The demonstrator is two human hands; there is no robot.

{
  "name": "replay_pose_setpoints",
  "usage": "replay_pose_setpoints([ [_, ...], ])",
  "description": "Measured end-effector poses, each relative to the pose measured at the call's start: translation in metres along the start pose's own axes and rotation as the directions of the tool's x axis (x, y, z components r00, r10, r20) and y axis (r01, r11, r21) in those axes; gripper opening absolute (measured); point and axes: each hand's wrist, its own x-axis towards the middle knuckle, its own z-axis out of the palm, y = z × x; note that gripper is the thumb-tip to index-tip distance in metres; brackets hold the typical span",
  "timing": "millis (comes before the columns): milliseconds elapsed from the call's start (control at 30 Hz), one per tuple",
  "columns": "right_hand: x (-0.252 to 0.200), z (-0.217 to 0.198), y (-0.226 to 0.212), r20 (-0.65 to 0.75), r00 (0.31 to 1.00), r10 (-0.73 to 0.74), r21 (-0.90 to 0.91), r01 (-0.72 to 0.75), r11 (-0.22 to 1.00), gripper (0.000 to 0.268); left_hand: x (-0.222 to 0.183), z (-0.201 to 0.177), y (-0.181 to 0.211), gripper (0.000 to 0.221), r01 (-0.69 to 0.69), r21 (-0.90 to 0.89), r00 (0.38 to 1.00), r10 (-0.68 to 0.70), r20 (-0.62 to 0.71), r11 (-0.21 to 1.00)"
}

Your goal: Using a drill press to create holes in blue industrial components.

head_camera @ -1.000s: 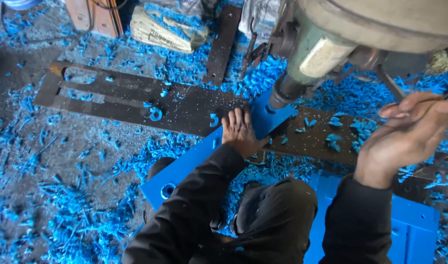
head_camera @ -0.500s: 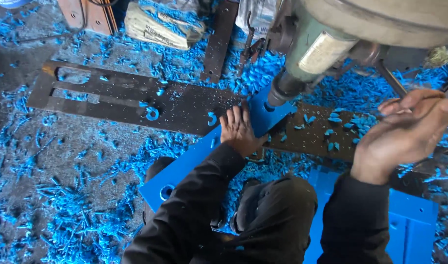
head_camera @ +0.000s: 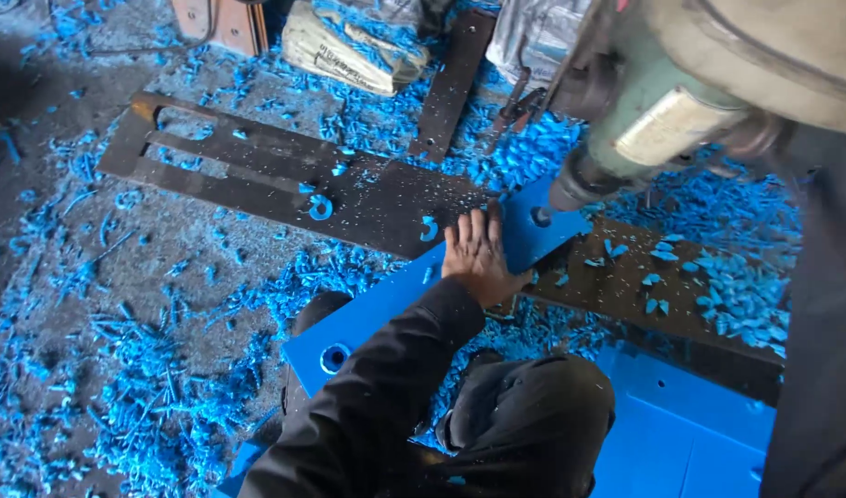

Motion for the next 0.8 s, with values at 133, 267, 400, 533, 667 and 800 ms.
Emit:
replay_pose_setpoints([
  [133, -0.007, 0.057, 0.014, 0.149, 0.979, 0.142, 0.023, -0.147, 0.989, 0.037, 0.0, -0.007, 0.001, 0.129, 0.001, -0.042, 1.0, 0.0, 0.011, 0.999],
  [267, -0.045, 0.1, 0.038, 0.292, 0.916, 0.275, 0.018, -0.293, 0.956, 0.039, 0.0, -0.01, 0.001, 0.129, 0.004, -0.068, 0.998, 0.0, 0.062, 0.998],
  [400, -0.177, 0.071, 0.023, 0.35, 0.862, 0.366, -0.011, -0.387, 0.922, 0.04, -0.001, 0.016, -0.002, 0.13, -0.071, 0.009, 0.988, 0.071, -0.138, 0.997],
  [533, -0.291, 0.077, -0.043, 0.278, 0.923, 0.266, 0.244, -0.336, 0.91, 0.055, 0.002, 0.006, -0.007, 0.131, -0.017, -0.079, 1.0, 0.017, 0.004, 0.997],
  [667, -0.367, 0.094, -0.067, 0.143, 0.967, 0.209, 0.179, -0.233, 0.956, 0.051, -0.031, -0.016, -0.009, 0.131, -0.006, -0.09, 0.999, 0.009, 0.031, 0.996],
  [800, -0.432, 0.121, -0.06, 0.25, 0.921, 0.298, -0.08, -0.287, 0.955, 0.041, -0.086, -0.034, -0.042, 0.124, -0.005, -0.043, 0.989, -0.001, -0.148, 0.999],
])
